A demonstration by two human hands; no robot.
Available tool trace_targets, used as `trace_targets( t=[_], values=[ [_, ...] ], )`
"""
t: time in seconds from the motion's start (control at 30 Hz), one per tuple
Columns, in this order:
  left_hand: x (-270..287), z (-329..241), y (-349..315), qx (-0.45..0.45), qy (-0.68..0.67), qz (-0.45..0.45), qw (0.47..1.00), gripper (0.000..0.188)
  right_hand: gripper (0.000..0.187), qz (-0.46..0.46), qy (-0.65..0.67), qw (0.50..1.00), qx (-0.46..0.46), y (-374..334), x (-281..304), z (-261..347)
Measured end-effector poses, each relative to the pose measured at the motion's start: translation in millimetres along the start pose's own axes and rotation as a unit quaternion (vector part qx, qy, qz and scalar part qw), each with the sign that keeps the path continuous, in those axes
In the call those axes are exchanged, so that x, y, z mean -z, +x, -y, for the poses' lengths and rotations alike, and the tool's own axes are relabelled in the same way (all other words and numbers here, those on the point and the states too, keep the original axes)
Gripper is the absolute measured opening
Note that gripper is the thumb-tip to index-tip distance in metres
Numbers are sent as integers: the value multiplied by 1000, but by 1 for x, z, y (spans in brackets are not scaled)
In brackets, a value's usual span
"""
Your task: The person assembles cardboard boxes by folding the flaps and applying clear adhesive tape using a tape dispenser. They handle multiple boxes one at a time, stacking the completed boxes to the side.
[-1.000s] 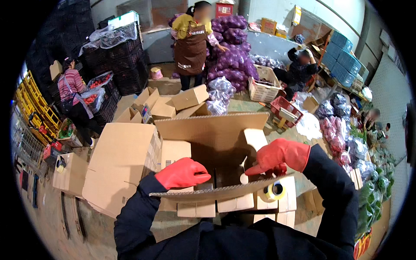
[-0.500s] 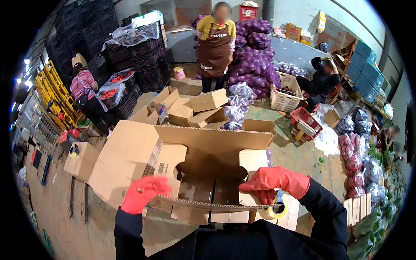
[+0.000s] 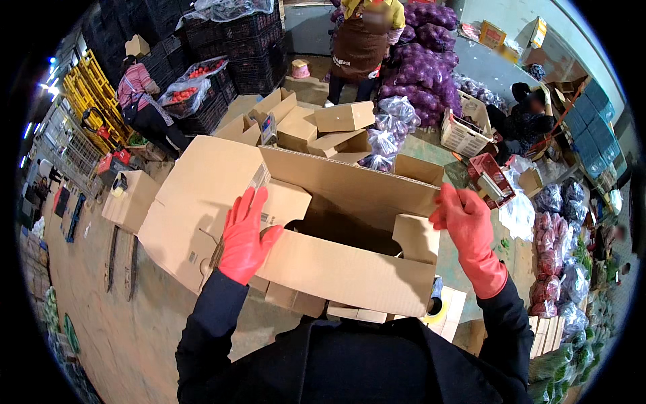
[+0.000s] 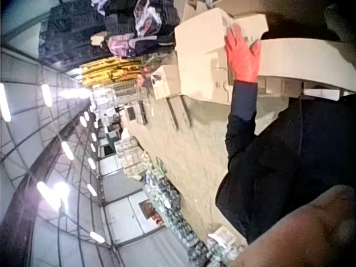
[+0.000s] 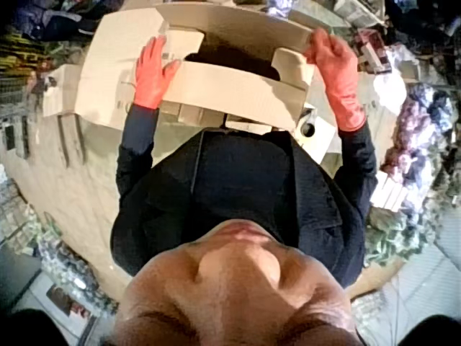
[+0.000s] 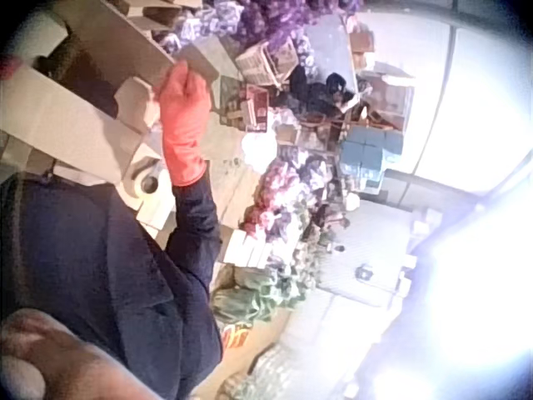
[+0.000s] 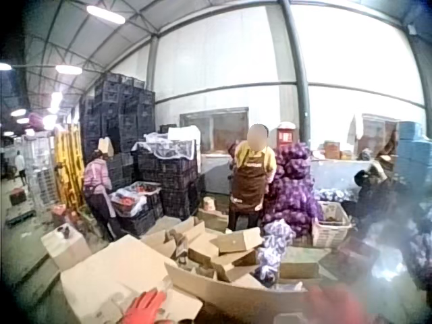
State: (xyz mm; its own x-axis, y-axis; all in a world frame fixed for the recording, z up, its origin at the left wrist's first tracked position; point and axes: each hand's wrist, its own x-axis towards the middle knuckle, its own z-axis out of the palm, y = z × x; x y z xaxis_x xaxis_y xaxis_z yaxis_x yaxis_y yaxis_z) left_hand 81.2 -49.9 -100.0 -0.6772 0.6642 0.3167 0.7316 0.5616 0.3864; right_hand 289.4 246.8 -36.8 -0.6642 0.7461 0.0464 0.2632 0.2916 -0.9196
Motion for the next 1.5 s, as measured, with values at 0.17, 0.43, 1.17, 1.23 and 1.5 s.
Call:
trace_targets(
  t=[0.17, 0.43, 1.17, 1.23, 1.5],
  values=[
    [8, -14, 6, -52, 114, -31, 992, 84, 36, -119, -271, 809, 508, 33, -27, 21],
    [42, -32, 41, -161, 160, 15, 974, 97, 89, 278, -334, 869, 236, -17, -25, 25],
    [-35, -38, 122, -396, -130, 322, 850, 95, 53, -290, 161, 942, -45, -155, -77, -65],
    [-29, -37, 115, -391, -111, 316, 857, 96, 41, -314, 153, 935, -61, -132, -75, -67],
    [-17, -64, 112, -204, -92, 293, 929, 88, 34, -207, 344, 915, -40, 20, -24, -54]
  ],
)
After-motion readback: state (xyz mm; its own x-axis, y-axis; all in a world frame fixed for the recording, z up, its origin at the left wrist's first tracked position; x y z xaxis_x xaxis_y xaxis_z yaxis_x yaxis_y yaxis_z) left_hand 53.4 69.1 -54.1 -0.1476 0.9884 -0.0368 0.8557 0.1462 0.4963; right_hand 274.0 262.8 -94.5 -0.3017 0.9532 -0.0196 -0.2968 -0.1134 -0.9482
